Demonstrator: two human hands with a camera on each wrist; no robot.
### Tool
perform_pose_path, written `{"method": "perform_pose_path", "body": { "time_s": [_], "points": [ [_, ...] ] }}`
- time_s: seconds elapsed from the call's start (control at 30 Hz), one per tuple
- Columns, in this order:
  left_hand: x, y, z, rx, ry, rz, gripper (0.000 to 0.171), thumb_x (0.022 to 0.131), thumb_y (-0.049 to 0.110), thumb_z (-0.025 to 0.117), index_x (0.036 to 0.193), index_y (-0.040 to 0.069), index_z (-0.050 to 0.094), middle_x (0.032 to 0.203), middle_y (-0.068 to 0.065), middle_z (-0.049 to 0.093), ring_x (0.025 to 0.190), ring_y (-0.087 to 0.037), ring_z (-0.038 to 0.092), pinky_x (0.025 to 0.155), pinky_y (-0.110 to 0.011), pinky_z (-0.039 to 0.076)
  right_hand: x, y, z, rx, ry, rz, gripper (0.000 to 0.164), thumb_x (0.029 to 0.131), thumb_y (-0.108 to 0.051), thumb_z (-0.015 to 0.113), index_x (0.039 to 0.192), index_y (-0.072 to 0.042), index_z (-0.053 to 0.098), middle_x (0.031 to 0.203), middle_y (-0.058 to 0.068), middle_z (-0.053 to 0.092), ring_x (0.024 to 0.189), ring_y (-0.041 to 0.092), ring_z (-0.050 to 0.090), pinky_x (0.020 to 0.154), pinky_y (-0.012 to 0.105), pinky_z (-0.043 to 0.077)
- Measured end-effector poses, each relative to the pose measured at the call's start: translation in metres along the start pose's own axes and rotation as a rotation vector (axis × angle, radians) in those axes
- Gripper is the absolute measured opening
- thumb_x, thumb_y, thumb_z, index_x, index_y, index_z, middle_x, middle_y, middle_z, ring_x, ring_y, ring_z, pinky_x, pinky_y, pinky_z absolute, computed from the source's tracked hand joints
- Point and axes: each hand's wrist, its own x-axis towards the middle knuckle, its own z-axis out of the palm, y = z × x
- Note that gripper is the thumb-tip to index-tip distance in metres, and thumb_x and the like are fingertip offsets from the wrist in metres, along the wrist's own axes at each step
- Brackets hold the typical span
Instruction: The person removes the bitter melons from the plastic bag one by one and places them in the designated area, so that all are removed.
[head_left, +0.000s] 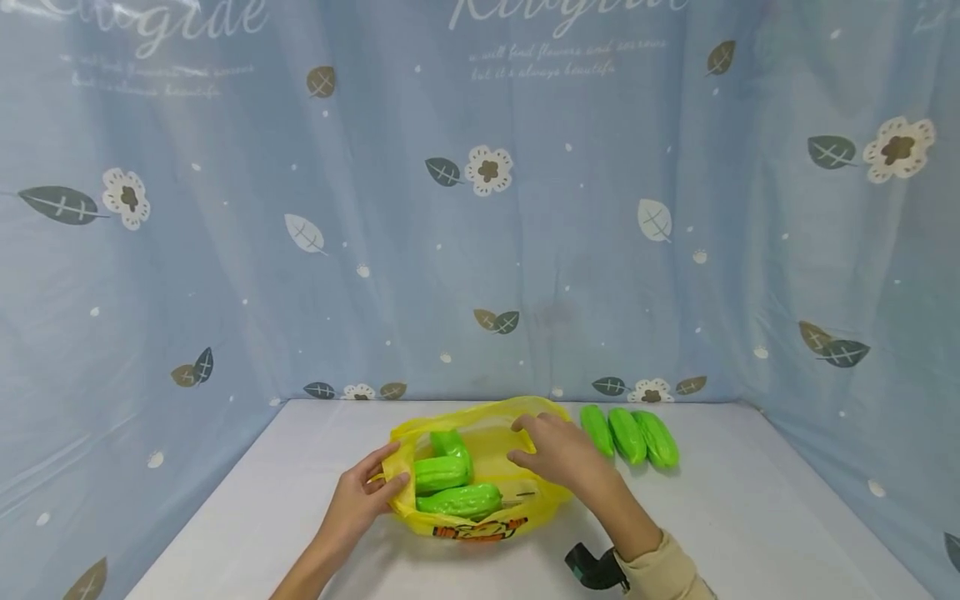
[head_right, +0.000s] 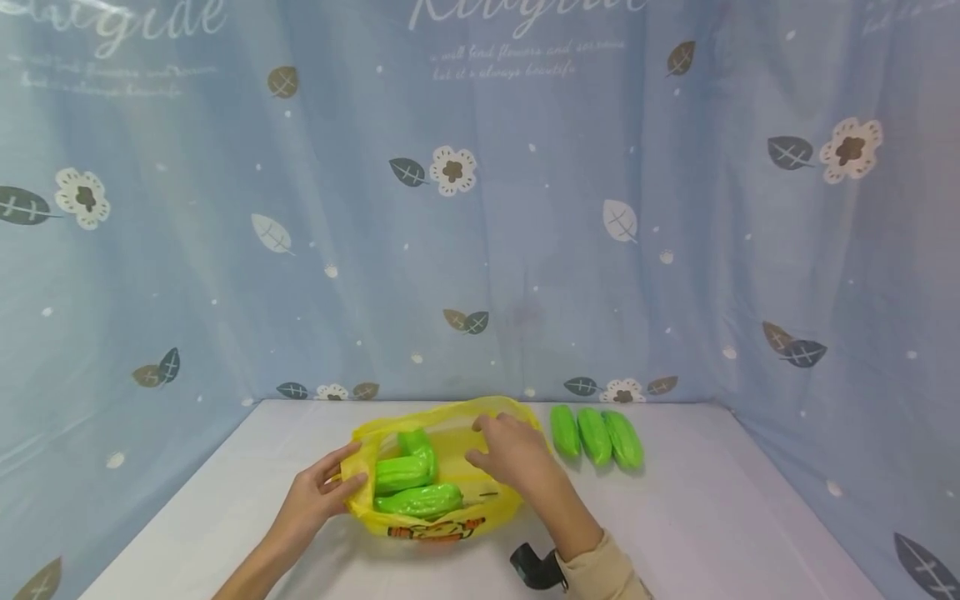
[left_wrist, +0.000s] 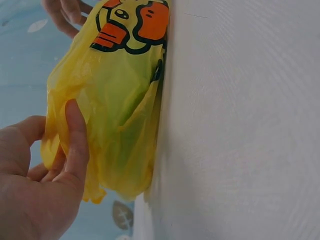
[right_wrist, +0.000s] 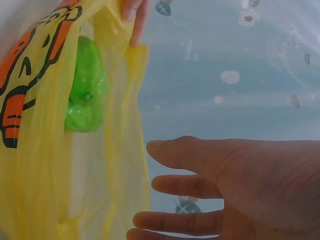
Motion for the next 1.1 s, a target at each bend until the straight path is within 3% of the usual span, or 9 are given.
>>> {"method": "perform_pose_path", "body": {
  "time_s": [0.73, 1.1],
  "points": [
    [0.001, 0.0, -0.003, -0.035, 0.005, -0.008, 0.061, 0.087, 0.029, 0.074, 0.143, 0.021, 0.05, 0.144, -0.018, 0.051, 0.112, -0.025, 0.066, 0.072, -0.031, 0.062, 0.009, -0.01, 0.006, -0.028, -0.041, -0.056, 0.042, 0.087, -0.036, 0.074, 0.121, -0.012, 0.066, 0.116, 0.009, 0.068, 0.104, 0.027, 0.064, 0.083, 0.043, 0.056],
    [0.001, -0.005, -0.003, -0.033, 0.007, 0.009, 0.061, 0.087, 0.026, 0.075, 0.143, 0.018, 0.051, 0.141, -0.02, 0.053, 0.112, -0.028, 0.066, 0.071, -0.031, 0.062, 0.011, -0.017, 0.019, -0.011, -0.135, -0.083, 0.043, 0.087, -0.037, 0.074, 0.122, -0.013, 0.066, 0.118, 0.004, 0.068, 0.105, 0.025, 0.063, 0.082, 0.046, 0.055]
  ]
}}
